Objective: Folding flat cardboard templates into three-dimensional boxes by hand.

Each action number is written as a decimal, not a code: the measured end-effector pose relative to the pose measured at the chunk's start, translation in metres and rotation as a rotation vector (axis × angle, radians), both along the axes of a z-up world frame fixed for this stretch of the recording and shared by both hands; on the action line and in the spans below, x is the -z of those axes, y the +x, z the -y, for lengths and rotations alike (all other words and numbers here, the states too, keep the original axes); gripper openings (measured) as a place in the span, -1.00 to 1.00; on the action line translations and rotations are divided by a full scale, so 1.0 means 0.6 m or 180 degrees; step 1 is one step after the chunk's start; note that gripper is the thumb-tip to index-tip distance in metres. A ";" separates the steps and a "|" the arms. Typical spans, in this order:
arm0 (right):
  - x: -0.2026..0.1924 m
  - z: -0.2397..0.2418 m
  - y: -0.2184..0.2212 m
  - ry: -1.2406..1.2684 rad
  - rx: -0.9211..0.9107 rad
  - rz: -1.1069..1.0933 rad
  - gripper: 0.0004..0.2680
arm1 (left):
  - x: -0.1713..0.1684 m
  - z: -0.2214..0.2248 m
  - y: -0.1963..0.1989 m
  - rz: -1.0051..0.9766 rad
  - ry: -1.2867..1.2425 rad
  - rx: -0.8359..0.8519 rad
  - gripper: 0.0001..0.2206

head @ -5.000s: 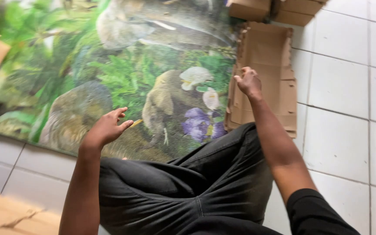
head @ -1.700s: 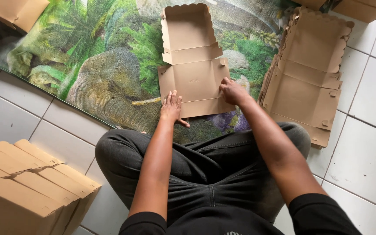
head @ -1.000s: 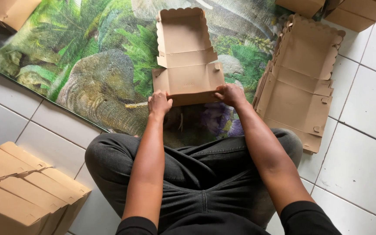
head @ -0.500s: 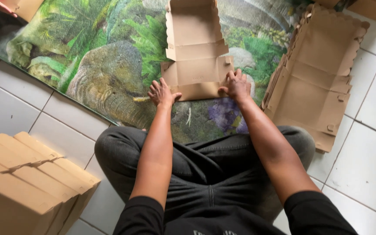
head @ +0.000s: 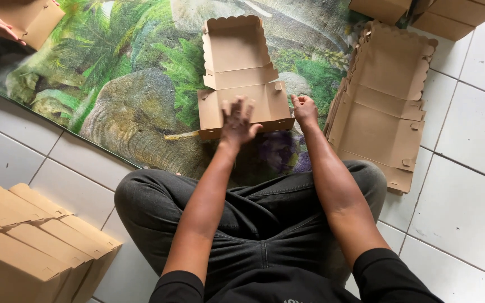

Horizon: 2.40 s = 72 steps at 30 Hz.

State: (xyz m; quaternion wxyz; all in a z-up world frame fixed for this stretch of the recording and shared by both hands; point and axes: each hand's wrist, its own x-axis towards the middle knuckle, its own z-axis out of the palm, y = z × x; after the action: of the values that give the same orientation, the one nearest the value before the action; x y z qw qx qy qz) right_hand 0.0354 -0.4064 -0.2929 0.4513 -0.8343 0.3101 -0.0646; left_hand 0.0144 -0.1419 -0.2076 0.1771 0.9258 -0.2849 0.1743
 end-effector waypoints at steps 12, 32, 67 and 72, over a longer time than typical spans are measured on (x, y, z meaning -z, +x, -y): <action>-0.072 -0.028 -0.045 -0.0040 -0.0561 -0.0637 -0.68 | 0.148 0.118 -0.092 0.0935 0.0683 0.0634 -0.82; -0.086 -0.047 -0.043 -0.0266 -0.0759 -0.1268 -0.81 | 0.066 0.108 -0.038 -0.1829 -0.0796 -0.0866 -0.70; -0.062 -0.423 -0.109 -0.2758 -0.2351 0.1396 -0.92 | 0.108 -0.209 0.167 -0.2968 0.0259 -0.1661 -0.85; -0.075 -0.403 -0.072 -0.1220 -0.1579 0.0476 -0.89 | 0.082 -0.209 0.161 -0.3138 0.0329 -0.1495 -0.82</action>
State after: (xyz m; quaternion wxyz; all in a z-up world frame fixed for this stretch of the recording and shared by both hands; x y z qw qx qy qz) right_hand -0.0080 -0.1647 -0.2479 0.3094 -0.9472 0.0454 -0.0710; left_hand 0.1108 -0.0166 -0.2565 0.2003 0.9440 0.0380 -0.2595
